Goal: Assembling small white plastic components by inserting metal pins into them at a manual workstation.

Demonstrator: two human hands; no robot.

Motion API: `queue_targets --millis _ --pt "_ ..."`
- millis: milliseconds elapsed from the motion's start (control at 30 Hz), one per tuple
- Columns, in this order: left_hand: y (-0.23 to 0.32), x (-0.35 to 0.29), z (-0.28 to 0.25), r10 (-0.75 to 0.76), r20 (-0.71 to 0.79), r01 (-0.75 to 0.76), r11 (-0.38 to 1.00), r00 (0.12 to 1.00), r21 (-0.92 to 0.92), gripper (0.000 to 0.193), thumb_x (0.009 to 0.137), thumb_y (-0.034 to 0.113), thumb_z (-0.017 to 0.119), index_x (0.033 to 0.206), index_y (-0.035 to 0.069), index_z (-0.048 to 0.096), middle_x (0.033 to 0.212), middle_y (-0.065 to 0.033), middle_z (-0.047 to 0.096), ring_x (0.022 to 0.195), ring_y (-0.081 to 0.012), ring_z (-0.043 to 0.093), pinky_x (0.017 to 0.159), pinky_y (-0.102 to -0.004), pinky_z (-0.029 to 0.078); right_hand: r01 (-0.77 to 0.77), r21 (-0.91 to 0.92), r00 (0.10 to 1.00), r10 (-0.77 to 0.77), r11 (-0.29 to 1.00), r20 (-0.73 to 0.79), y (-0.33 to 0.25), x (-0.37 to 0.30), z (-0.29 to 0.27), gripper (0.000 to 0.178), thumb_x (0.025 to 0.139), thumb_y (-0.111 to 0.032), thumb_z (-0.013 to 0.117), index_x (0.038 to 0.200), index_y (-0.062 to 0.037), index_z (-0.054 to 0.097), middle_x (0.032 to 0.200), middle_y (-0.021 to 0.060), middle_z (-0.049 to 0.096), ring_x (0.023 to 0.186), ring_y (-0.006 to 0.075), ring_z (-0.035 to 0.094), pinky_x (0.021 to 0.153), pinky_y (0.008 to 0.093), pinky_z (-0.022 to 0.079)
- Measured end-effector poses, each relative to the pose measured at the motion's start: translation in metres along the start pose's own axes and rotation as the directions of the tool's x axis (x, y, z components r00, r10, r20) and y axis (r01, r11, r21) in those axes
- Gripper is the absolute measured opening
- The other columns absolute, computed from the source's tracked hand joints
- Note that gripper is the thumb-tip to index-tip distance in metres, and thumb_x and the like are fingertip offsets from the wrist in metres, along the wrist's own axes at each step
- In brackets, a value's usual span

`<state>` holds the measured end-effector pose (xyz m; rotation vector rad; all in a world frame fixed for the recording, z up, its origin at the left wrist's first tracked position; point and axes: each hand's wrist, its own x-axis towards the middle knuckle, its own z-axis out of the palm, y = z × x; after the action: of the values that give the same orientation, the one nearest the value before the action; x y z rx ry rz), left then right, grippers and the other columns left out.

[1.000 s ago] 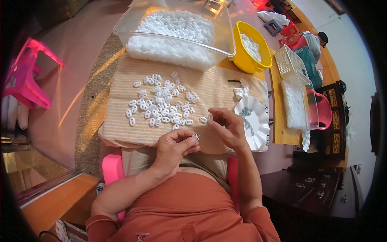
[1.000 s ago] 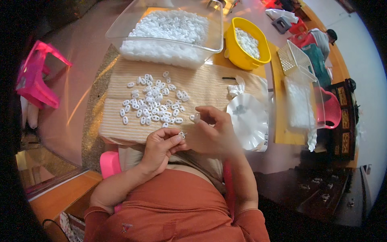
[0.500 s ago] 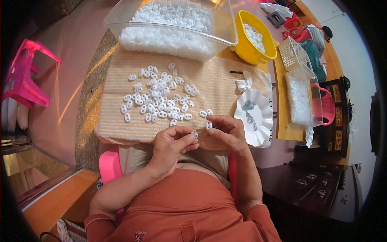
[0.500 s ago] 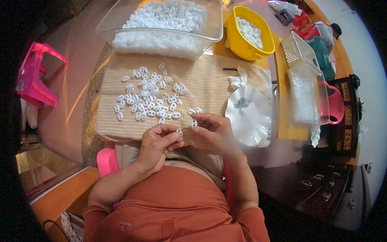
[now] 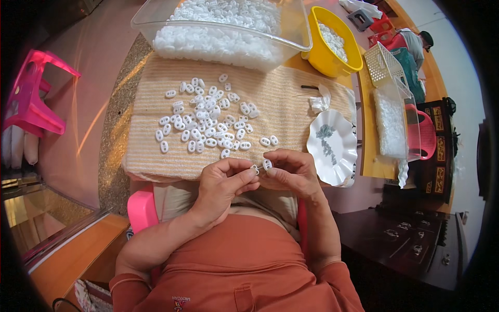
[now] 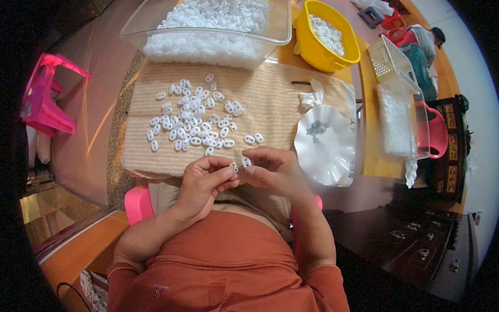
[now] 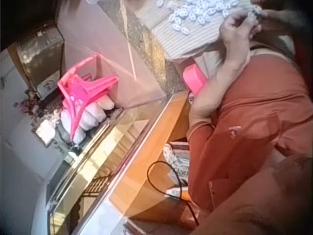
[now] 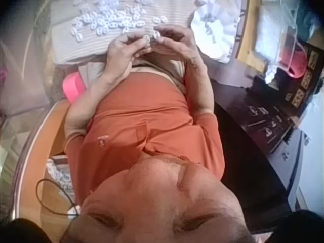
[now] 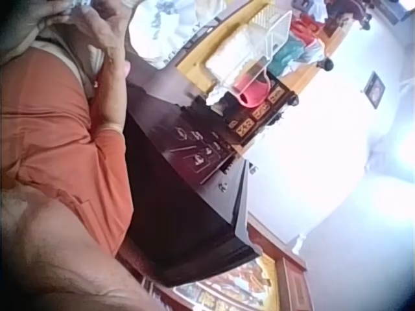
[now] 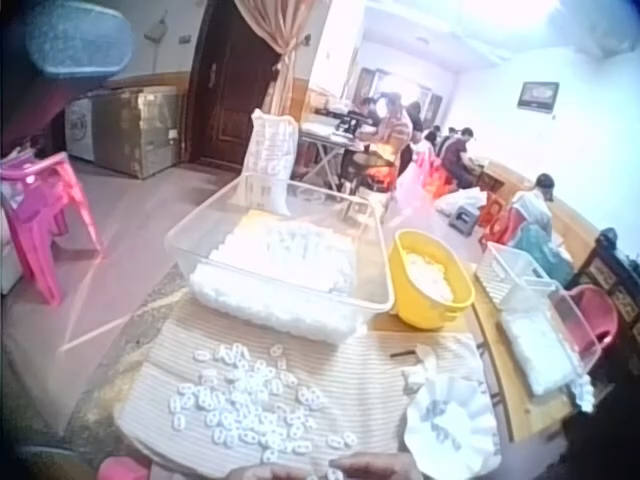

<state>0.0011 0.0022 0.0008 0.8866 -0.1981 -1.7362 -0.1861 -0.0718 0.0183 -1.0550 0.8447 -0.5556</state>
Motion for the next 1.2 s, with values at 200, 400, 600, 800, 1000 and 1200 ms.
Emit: queue_targets --millis 200,400,600,800,1000,1200 --pt "-0.001 0.0002 -0.001 -0.004 0.001 0.004 1.0 1.0 -0.01 0.014 0.087 0.002 0.063 0.101 0.0 0.061 0.088 -0.0087 0.066 0.077 -0.0161 0.066 0.074 -0.0278 0.057 0.032 0.0 0.999 -0.032 0.999 0.023 0.001 0.0017 0.0011 0.03 0.085 0.005 0.062 0.116 0.0044 0.059 0.099 0.01 0.066 0.092 0.0164 0.064 0.083 0.028 0.052" --pt "-0.0002 0.0 0.0001 -0.015 0.004 0.015 1.0 1.0 0.004 0.014 0.087 0.003 0.063 0.101 0.0 0.061 0.089 -0.0086 0.066 0.077 -0.0159 0.066 0.073 -0.0274 0.057 0.04 -0.015 0.999 -0.039 0.999 0.017 0.0018 0.0014 0.0003 0.03 0.086 0.005 0.061 0.116 0.0046 0.059 0.1 0.0104 0.066 0.093 0.0158 0.064 0.083 0.0273 0.051" --pt "-0.0008 0.0005 -0.0006 -0.017 0.0 0.017 1.0 1.0 0.009 0.014 0.087 0.003 0.063 0.1 0.001 0.061 0.089 -0.0087 0.067 0.077 -0.0156 0.066 0.073 -0.0272 0.058 0.031 0.017 0.999 -0.031 0.999 0.026 -0.0002 0.0013 0.0024 0.03 0.086 0.006 0.06 0.116 0.0048 0.059 0.1 0.0111 0.066 0.092 0.0163 0.065 0.082 0.0278 0.052" --pt "-0.0004 0.0009 -0.0003 -0.018 -0.003 0.018 1.0 1.0 0.021 0.014 0.087 0.003 0.063 0.1 0.001 0.061 0.09 -0.0087 0.067 0.077 -0.0153 0.066 0.073 -0.0267 0.058 0.033 0.01 0.999 -0.033 0.999 0.032 0.0017 0.002 0.0004 0.029 0.086 0.005 0.06 0.115 0.0052 0.059 0.1 0.0114 0.066 0.091 0.0178 0.066 0.082 0.0284 0.053" --pt "0.0001 0.0011 -0.0001 -0.018 -0.001 0.018 1.0 1.0 0.018 0.014 0.087 0.003 0.063 0.101 0.001 0.062 0.09 -0.0085 0.067 0.077 -0.0153 0.066 0.073 -0.0272 0.057 -0.022 0.002 0.999 0.022 1.0 0.031 0.0003 0.0013 -0.0002 0.03 0.087 0.006 0.059 0.116 0.0053 0.058 0.1 0.0135 0.066 0.092 0.0195 0.066 0.081 0.0305 0.055" --pt "-0.0005 0.0005 -0.0003 -0.017 0.004 0.017 1.0 1.0 0.027 0.014 0.087 0.003 0.063 0.101 0.001 0.062 0.09 -0.0086 0.067 0.077 -0.0152 0.066 0.073 -0.0275 0.057 -0.033 -0.059 0.999 0.036 0.998 0.042 0.0 0.0009 -0.0008 0.03 0.087 0.006 0.058 0.117 0.0052 0.057 0.1 0.0135 0.066 0.092 0.0198 0.066 0.081 0.0313 0.056"
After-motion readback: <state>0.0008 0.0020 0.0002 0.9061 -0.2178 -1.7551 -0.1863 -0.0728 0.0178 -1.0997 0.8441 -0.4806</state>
